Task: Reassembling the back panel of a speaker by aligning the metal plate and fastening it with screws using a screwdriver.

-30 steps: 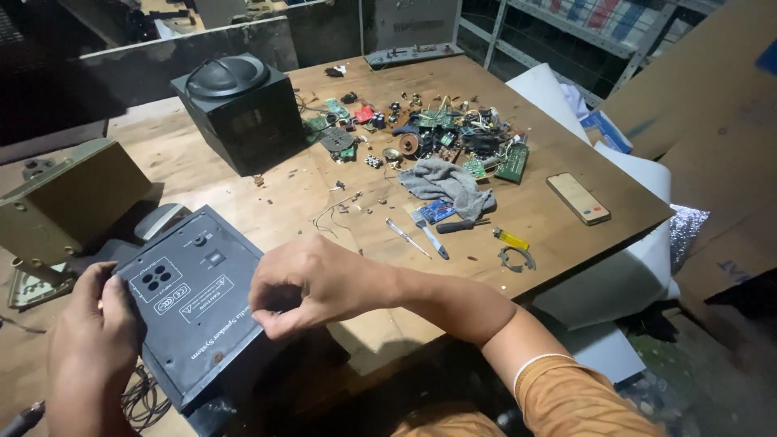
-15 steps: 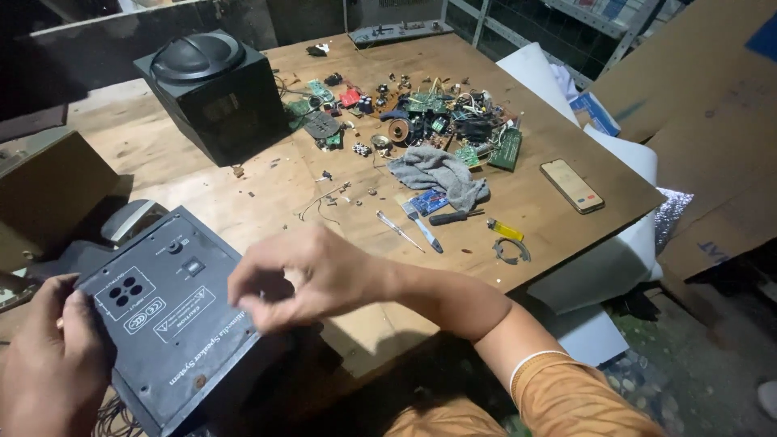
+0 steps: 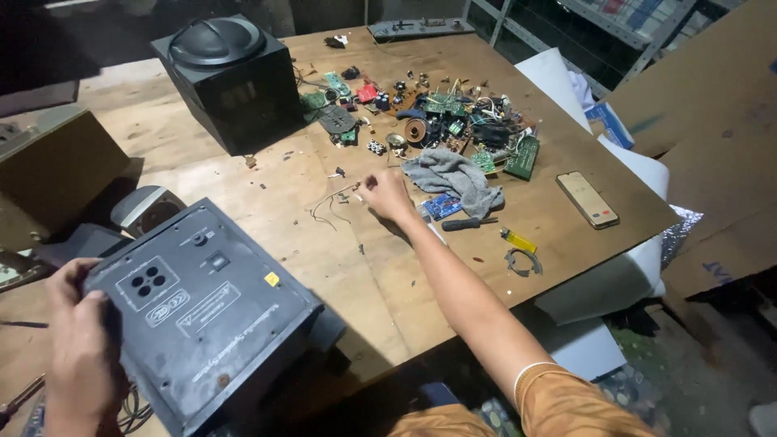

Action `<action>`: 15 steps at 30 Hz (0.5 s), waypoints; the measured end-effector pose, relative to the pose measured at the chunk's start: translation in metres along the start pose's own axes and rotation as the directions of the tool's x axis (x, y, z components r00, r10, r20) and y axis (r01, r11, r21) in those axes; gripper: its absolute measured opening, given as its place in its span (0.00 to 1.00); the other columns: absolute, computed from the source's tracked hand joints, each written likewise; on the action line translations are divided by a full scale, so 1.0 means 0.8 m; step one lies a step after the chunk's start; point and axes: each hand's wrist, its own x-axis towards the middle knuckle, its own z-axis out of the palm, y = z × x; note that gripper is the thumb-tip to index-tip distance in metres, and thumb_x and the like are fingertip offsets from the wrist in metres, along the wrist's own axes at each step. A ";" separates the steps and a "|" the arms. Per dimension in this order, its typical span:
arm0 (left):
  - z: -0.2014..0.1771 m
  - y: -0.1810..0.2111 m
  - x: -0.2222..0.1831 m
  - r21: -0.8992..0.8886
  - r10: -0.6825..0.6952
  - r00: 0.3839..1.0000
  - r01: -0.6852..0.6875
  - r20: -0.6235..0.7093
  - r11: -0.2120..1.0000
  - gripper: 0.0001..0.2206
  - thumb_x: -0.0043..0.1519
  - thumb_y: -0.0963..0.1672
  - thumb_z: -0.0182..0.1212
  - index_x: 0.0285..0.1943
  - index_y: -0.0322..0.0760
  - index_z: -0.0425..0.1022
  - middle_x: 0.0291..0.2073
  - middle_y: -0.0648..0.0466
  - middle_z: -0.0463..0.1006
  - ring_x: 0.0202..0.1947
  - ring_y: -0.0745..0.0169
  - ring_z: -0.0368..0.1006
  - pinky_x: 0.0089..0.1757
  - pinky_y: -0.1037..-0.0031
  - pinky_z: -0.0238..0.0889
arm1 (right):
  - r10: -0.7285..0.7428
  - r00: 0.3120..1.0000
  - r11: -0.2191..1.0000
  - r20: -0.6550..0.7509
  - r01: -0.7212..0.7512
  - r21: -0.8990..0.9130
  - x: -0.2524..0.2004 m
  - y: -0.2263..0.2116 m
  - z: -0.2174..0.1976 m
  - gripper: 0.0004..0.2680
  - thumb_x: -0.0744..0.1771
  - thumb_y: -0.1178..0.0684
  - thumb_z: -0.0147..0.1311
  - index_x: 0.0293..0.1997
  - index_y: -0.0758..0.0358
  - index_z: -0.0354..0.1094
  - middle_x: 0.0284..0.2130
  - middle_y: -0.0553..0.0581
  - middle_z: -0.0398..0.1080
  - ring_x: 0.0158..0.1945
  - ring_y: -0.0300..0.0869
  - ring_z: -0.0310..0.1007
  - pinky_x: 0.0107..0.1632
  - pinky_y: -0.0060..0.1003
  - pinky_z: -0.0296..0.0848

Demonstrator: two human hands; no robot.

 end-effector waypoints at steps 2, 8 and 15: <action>0.006 -0.005 0.000 -0.296 -0.110 0.993 0.096 -0.030 0.950 0.18 0.68 0.42 0.35 0.67 0.31 0.56 0.57 0.41 0.61 0.56 0.55 0.58 0.53 0.71 0.50 | -0.228 0.973 0.970 -0.038 0.223 -0.093 0.017 0.054 0.034 0.07 0.62 0.53 0.57 0.21 0.57 0.69 0.19 0.51 0.72 0.25 0.43 0.70 0.34 0.41 0.67; 0.010 -0.064 0.003 -0.174 0.043 0.987 -0.071 -0.155 0.982 0.24 0.64 0.41 0.36 0.70 0.25 0.61 0.64 0.37 0.62 0.65 0.49 0.57 0.62 0.65 0.50 | -0.142 0.989 0.986 0.051 0.146 -0.084 0.010 0.037 0.022 0.05 0.65 0.54 0.56 0.34 0.60 0.77 0.35 0.58 0.78 0.41 0.52 0.76 0.43 0.47 0.70; -0.006 -0.223 0.032 -0.331 0.158 0.986 -0.169 -0.058 0.928 0.24 0.67 0.40 0.38 0.75 0.31 0.60 0.67 0.41 0.67 0.66 0.54 0.65 0.67 0.70 0.59 | -0.233 0.972 0.973 -0.043 0.233 -0.004 0.018 0.069 0.030 0.08 0.64 0.61 0.55 0.44 0.60 0.79 0.42 0.58 0.79 0.46 0.48 0.78 0.53 0.43 0.73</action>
